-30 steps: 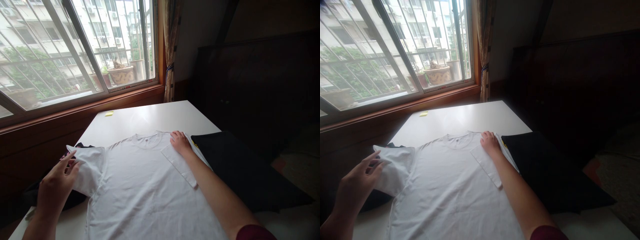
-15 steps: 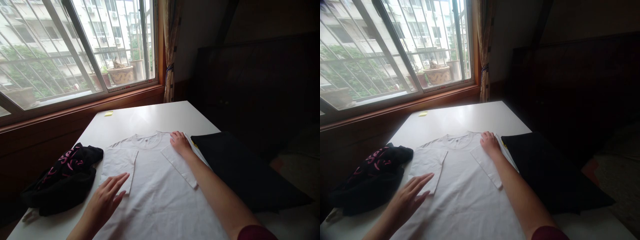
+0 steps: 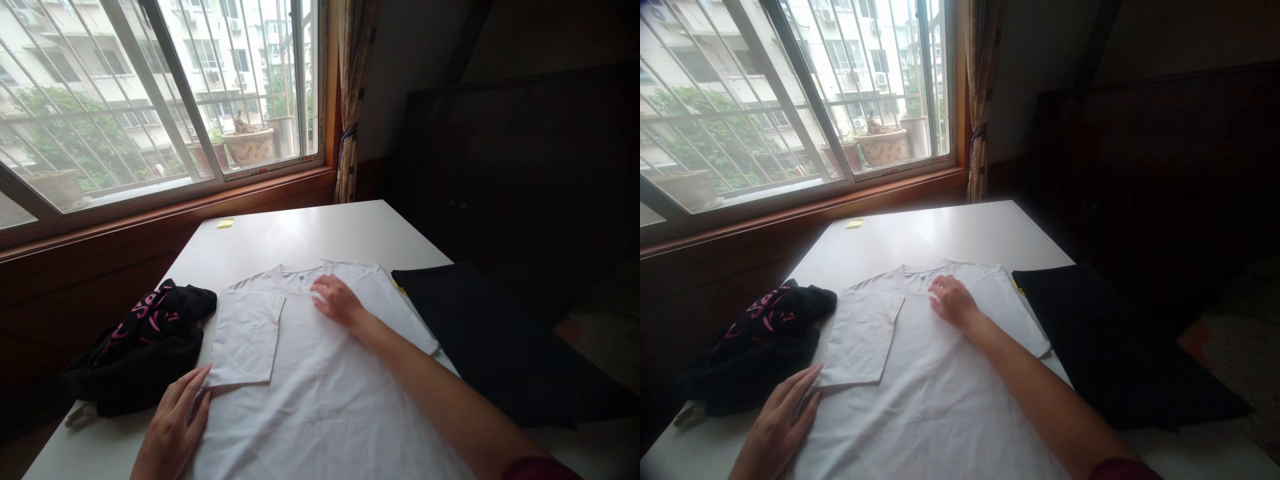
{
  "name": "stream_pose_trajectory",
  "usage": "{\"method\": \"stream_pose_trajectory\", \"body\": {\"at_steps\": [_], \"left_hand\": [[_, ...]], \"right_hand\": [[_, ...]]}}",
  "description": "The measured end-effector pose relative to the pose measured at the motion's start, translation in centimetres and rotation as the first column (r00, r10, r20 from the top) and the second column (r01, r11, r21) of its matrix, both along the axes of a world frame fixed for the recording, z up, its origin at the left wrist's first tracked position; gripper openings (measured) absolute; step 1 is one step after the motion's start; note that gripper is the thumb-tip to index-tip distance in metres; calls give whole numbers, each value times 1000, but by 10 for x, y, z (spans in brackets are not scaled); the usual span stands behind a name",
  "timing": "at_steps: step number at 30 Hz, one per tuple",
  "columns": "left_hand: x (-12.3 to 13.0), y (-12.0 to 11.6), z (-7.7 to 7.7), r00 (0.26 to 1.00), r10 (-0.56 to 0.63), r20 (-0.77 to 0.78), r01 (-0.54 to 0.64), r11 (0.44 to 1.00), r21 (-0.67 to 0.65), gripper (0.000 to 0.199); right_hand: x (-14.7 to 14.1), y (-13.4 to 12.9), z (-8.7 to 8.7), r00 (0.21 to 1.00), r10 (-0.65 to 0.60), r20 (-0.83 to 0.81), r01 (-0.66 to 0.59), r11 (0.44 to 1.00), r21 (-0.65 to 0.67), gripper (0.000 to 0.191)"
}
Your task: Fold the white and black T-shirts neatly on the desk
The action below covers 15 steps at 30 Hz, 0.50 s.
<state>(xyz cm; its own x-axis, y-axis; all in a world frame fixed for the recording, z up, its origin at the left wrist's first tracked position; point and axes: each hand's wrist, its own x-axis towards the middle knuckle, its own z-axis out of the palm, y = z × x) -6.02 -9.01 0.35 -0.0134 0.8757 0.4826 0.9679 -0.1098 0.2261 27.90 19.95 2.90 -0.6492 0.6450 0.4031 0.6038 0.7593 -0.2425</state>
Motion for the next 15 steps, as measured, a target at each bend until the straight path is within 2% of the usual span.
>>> {"method": "stream_pose_trajectory", "body": {"at_steps": [1, 2, 3, 5, 7, 9, 11, 15], "left_hand": [[1, 0, 1, 999, 19, 31, -20, 1000, 3, 43], [1, 0, 2, 997, 40, 63, -40, 999, -4, 41], [2, 0, 3, 994, 59, 96, -58, 998, -19, 40], [3, -1, 4, 982, 94, 162, -87, 995, -49, 40], [4, -3, 5, 968, 128, 217, -116, 991, -64, 42], [4, -4, 4, 957, 147, 249, -136, 989, -62, 42], [5, -4, 3, 953, 150, 262, -138, 988, -63, 42], [6, -3, 2, 950, 150, 274, -138, 988, -63, 39]], "right_hand": [[-15, -17, 3, 984, 180, 8, -180, 984, -13, 20], [-29, -35, 4, 940, 341, 20, -340, 940, -19, 21], [-43, -53, 5, 892, 452, 33, -451, 892, -12, 25], [-65, -83, 3, 822, 564, 75, -567, 823, 23, 36], [-79, -103, 0, 791, 598, 128, -607, 793, 48, 36], [-86, -112, -2, 797, 581, 165, -597, 799, 71, 27], [-87, -113, -2, 809, 556, 189, -579, 810, 97, 19], [-81, -111, 6, 806, 553, 212, -587, 795, 153, 18]]}}
